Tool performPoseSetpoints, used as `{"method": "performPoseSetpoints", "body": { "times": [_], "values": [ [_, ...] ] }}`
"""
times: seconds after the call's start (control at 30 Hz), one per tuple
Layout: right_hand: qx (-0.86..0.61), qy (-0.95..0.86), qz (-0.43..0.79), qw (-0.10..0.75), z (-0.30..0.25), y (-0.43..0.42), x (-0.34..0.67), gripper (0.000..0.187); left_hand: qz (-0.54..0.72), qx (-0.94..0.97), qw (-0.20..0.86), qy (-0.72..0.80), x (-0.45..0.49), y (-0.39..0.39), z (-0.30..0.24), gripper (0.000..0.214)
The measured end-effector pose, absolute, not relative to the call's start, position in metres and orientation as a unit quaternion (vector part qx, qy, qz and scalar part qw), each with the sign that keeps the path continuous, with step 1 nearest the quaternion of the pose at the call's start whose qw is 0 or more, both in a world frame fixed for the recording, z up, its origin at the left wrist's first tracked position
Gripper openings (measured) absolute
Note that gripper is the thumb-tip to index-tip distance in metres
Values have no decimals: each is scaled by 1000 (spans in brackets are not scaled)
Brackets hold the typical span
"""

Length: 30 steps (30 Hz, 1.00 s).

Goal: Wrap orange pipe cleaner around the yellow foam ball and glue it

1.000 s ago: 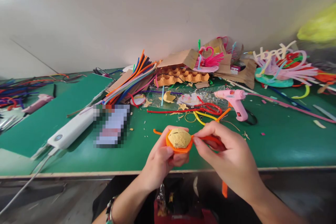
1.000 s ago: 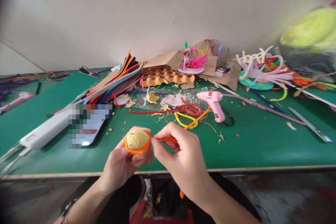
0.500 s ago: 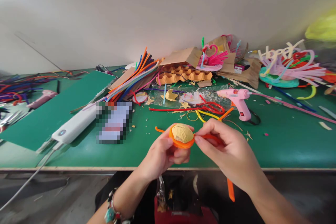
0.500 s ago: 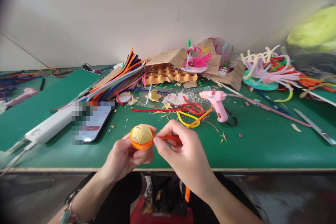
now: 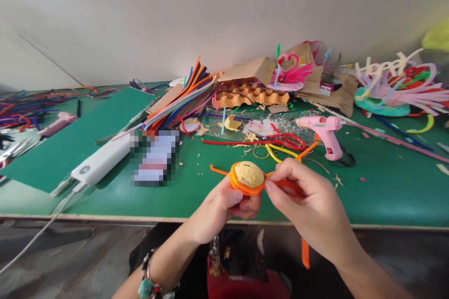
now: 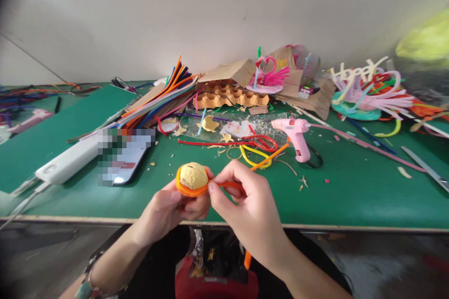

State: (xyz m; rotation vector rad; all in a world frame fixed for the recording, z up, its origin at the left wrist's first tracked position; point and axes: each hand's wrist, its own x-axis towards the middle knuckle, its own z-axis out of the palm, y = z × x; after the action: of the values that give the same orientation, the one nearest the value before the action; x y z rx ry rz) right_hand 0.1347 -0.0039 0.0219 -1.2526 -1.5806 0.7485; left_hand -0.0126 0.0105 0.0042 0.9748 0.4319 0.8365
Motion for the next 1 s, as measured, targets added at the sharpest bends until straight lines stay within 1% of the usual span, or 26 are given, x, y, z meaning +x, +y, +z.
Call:
{"method": "performPoseSetpoints", "body": {
  "times": [0.3, 0.43, 0.63, 1.0],
  "values": [
    [-487, -647, 331, 485, 20, -8, 133, 17, 384, 490, 754, 211, -16, 8, 2, 28],
    [-480, -652, 333, 483, 20, -8, 133, 16, 394, 494, 746, 207, -16, 8, 2, 27],
    [-479, -659, 324, 480, 20, -9, 131, 16, 409, 486, 740, 222, -14, 8, 2, 20],
    [-465, -676, 299, 487, 23, -6, 129, 16, 447, 442, 745, 225, -7, 6, -2, 24]
  ]
}}
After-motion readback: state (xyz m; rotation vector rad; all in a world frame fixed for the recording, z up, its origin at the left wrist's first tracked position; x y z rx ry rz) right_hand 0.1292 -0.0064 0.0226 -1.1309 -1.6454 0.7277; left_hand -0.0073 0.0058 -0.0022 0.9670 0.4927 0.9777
